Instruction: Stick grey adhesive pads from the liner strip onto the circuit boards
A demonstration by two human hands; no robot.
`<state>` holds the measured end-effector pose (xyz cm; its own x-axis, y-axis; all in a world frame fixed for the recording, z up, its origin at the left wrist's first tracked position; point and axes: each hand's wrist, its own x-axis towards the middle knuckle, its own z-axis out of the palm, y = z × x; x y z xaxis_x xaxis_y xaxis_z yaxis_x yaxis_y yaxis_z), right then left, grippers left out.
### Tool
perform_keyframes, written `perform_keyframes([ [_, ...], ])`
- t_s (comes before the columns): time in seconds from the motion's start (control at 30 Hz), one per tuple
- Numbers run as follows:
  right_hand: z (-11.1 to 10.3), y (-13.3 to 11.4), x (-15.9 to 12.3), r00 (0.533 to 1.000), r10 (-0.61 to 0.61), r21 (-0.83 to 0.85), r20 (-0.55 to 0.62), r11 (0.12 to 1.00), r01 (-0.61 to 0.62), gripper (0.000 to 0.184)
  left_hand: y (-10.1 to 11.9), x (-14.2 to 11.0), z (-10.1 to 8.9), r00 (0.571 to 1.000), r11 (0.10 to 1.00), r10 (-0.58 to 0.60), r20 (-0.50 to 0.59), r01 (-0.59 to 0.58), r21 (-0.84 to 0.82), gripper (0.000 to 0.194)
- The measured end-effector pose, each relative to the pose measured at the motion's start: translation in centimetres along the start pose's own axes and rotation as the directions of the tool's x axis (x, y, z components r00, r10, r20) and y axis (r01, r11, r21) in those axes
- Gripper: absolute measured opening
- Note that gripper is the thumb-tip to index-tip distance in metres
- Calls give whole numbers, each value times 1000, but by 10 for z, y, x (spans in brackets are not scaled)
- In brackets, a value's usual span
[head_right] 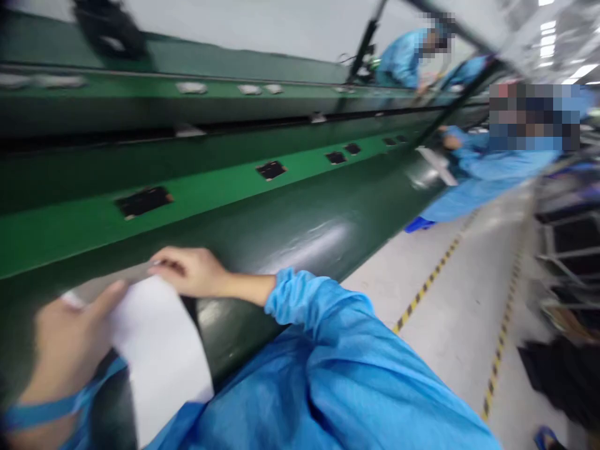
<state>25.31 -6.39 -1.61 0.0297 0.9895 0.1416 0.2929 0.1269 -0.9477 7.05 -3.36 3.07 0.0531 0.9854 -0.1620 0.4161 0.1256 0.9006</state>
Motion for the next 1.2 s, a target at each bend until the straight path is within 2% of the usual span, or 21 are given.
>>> perform_keyframes([
  [0.03,-4,-3,-2,1000,17,13,14,1000,-18,17,-5,0,2,999,999,-18,-45,16,-52,28],
  [0.07,-8,-5,-3,999,19,25,42,999,-20,18,-10,0,3,999,994,-2,-47,-3,-108,31],
  [0.1,-13,-6,-3,998,15,41,58,999,-18,20,-14,1,4,1000,990,14,0,-13,-144,34],
  [0.17,-23,-4,-1,998,-10,80,66,997,4,23,-19,3,6,999,982,39,14,-35,-185,37],
  [0.3,-38,-1,0,991,-46,70,124,997,38,12,-20,2,7,995,979,51,90,-32,-204,38],
  [0.43,-45,-1,-1,988,-40,38,149,999,34,10,-16,-1,7,992,977,52,115,-27,-212,37],
  [0.53,-47,-3,-2,985,-64,17,158,998,62,8,-15,-3,6,990,977,56,132,-27,-214,34],
  [0.7,-45,-12,-5,976,-180,-112,123,975,194,8,-16,-2,7,987,974,50,153,-14,-226,35],
  [0.83,-41,-9,-5,998,-61,38,13,997,60,11,-18,-1,8,987,972,43,154,-6,-236,36],
  [0.93,-40,-2,-2,999,-4,101,39,995,0,16,-18,-2,8,985,972,40,168,1,-236,36],
  [1.1,-39,-2,-3,997,-29,63,69,998,25,15,-15,-4,7,983,980,14,186,23,-195,35],
  [1.2,-38,-7,-6,993,-104,-26,63,994,106,11,-14,-5,8,979,980,7,201,33,-197,35],
])
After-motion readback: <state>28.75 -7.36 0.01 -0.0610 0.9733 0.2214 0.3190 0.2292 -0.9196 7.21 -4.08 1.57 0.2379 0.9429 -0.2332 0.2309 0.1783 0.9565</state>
